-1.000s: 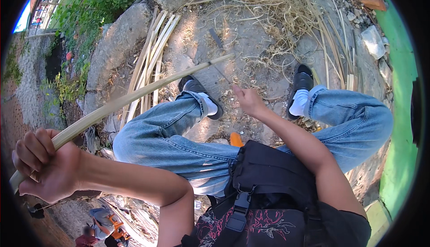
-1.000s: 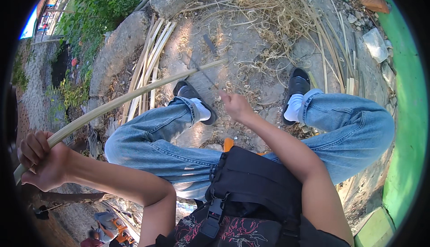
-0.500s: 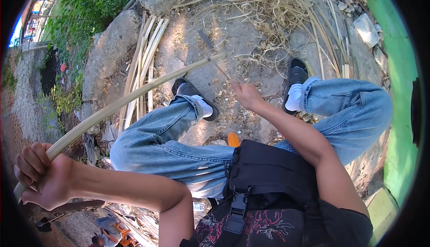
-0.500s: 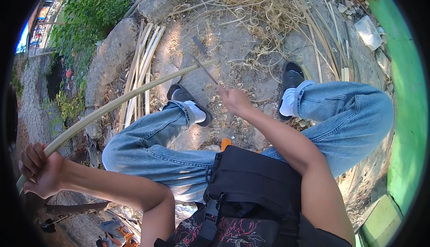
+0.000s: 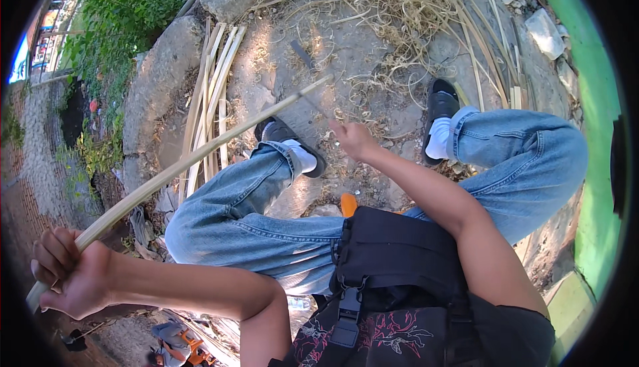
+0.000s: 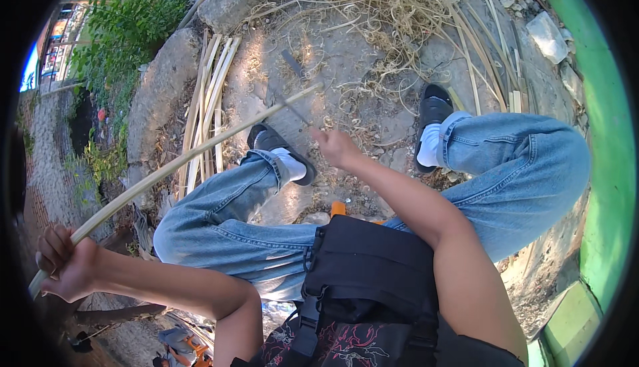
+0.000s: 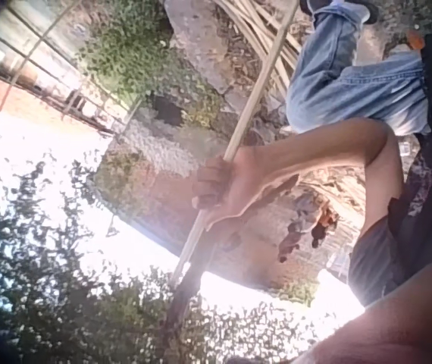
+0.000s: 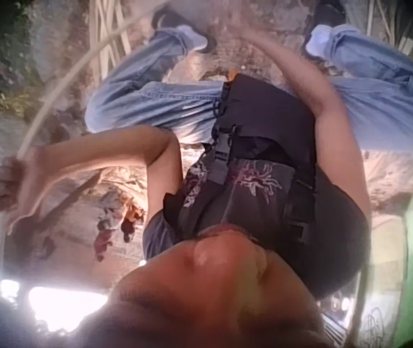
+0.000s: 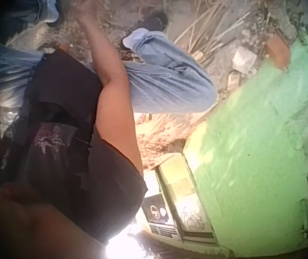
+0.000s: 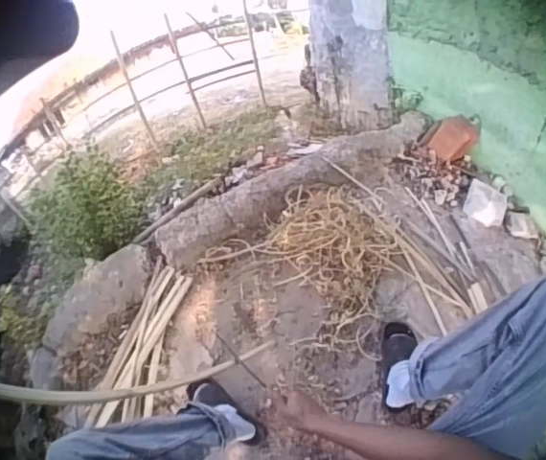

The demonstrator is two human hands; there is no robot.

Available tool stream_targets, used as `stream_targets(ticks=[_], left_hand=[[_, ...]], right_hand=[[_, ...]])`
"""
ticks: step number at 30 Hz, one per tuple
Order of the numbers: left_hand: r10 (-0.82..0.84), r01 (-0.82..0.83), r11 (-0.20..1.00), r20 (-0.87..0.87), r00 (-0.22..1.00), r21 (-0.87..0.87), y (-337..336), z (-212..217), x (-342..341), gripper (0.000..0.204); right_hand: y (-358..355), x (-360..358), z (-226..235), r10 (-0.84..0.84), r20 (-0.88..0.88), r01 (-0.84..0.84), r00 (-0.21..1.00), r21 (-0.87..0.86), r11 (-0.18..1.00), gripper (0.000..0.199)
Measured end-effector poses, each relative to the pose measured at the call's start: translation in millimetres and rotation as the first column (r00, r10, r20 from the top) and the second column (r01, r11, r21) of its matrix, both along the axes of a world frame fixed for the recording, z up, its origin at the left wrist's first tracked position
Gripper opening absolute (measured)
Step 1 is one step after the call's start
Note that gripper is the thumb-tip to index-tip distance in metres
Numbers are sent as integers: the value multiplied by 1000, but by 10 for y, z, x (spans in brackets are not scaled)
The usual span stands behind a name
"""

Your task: The person scrapes the outer surface of a long bamboo stalk with a machete to clean it and pulls off loose fibers by hand.

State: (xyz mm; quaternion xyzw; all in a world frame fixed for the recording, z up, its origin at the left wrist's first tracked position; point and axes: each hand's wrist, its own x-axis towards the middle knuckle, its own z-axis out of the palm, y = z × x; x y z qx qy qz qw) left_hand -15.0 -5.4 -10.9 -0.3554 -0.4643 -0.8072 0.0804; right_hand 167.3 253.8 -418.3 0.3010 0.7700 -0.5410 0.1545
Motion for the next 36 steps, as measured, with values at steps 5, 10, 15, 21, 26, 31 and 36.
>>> stream_targets(ticks=[5,10,15,21,26,31,36], left_hand=[[116,-115,993,39,992,-16,-85,-49,19,53],[-58,58,998,7,998,14,-45,-30,-8,51],[3,-3,1000,20,1000,-2,-67,-42,17,52],[-91,91,996,-29,995,-6,40,-16,6,50],[-26,26,1000,-9,1000,6,-79,-22,-27,50],[-71,70,997,22,997,35,-57,-33,-4,50],[78,-79,997,47,996,21,-105,-82,2,48]], right_hand=[[137,-44,44,26,52,-28,998,33,999,75],[41,80,-26,6,-370,16,929,57,998,73],[269,-55,-109,-30,136,23,990,53,998,74],[150,126,-381,-106,36,102,994,117,988,71],[23,-37,76,-19,-35,22,999,84,996,69],[-33,81,-80,-48,-98,53,994,43,998,71],[258,97,-299,-83,114,59,990,202,978,75]])
